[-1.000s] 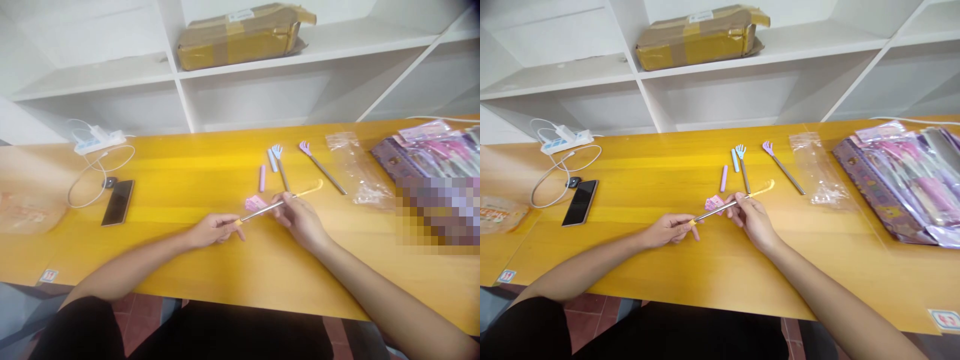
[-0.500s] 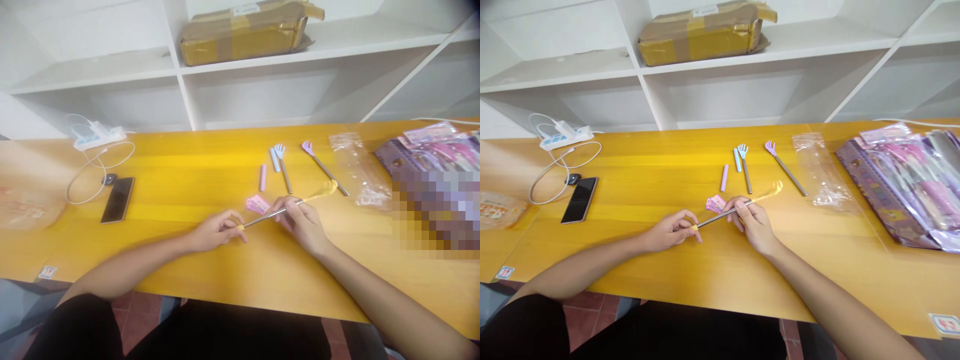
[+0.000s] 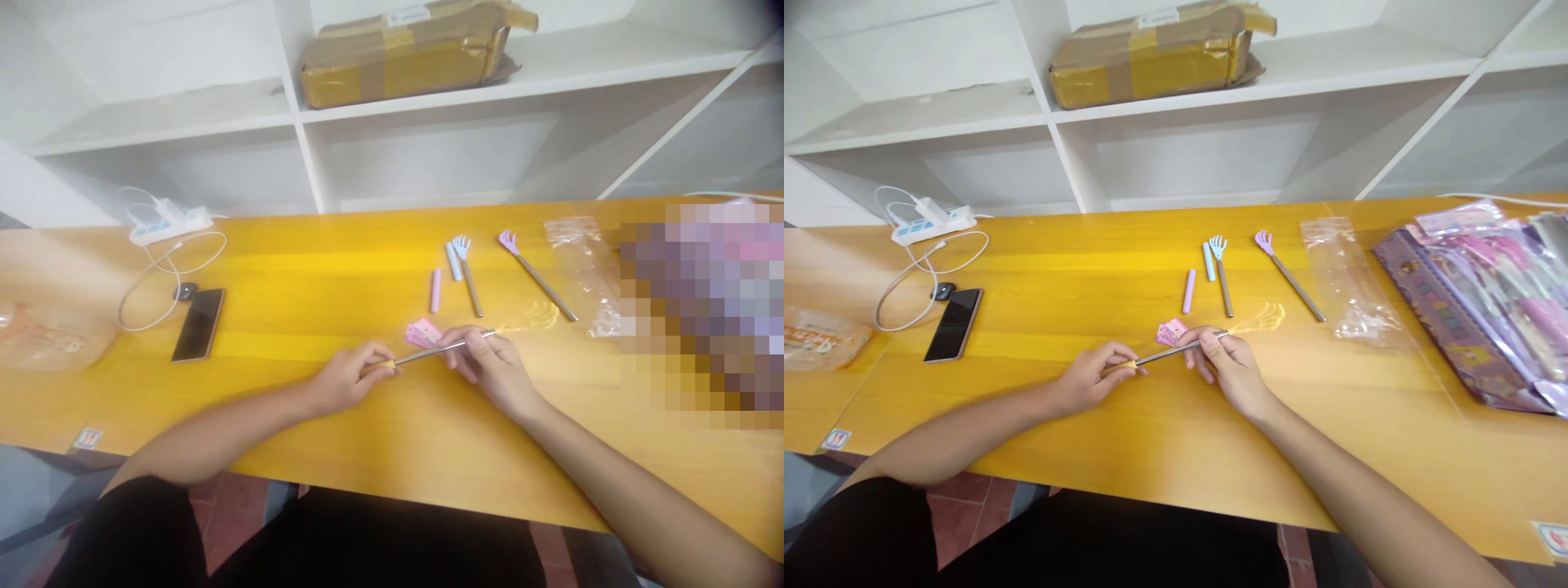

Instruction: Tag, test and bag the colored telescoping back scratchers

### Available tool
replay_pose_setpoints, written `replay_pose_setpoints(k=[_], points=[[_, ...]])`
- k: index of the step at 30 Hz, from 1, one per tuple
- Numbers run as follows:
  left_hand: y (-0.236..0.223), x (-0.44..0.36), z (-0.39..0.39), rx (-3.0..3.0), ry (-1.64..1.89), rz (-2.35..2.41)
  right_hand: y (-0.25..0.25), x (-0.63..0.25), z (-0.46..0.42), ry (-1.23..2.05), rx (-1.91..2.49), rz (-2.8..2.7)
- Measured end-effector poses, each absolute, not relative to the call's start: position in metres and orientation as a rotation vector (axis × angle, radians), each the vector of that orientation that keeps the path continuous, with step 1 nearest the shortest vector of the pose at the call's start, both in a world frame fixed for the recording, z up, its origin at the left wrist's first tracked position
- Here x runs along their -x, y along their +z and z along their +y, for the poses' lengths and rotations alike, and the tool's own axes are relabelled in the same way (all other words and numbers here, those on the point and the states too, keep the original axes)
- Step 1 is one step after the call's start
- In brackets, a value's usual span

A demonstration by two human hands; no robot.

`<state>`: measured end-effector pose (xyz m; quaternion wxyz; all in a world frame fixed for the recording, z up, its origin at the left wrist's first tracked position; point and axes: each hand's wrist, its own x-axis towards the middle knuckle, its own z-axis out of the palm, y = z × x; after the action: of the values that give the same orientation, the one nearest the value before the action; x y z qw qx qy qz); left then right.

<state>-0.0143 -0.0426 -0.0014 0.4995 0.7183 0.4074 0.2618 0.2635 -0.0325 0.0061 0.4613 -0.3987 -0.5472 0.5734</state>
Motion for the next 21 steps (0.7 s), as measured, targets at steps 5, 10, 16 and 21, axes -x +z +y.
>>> replay_pose_setpoints(k=[5,10,16,21], points=[[-0.004,0.013,-0.038,-1.938,0.757,1.071,0.01,-0.268,-0.026,1.446,1.043,-1.366],[-0.001,0.015,-0.031,-1.943,0.78,1.14,0.016,-0.277,-0.017,1.483,1.036,-1.144],[0.004,0.017,-0.026,-1.846,0.799,1.157,0.023,-0.299,0.0,1.394,1.052,-0.907],[0.004,0.018,-0.024,-1.907,0.827,1.095,0.015,-0.311,0.011,1.159,1.14,-0.965]])
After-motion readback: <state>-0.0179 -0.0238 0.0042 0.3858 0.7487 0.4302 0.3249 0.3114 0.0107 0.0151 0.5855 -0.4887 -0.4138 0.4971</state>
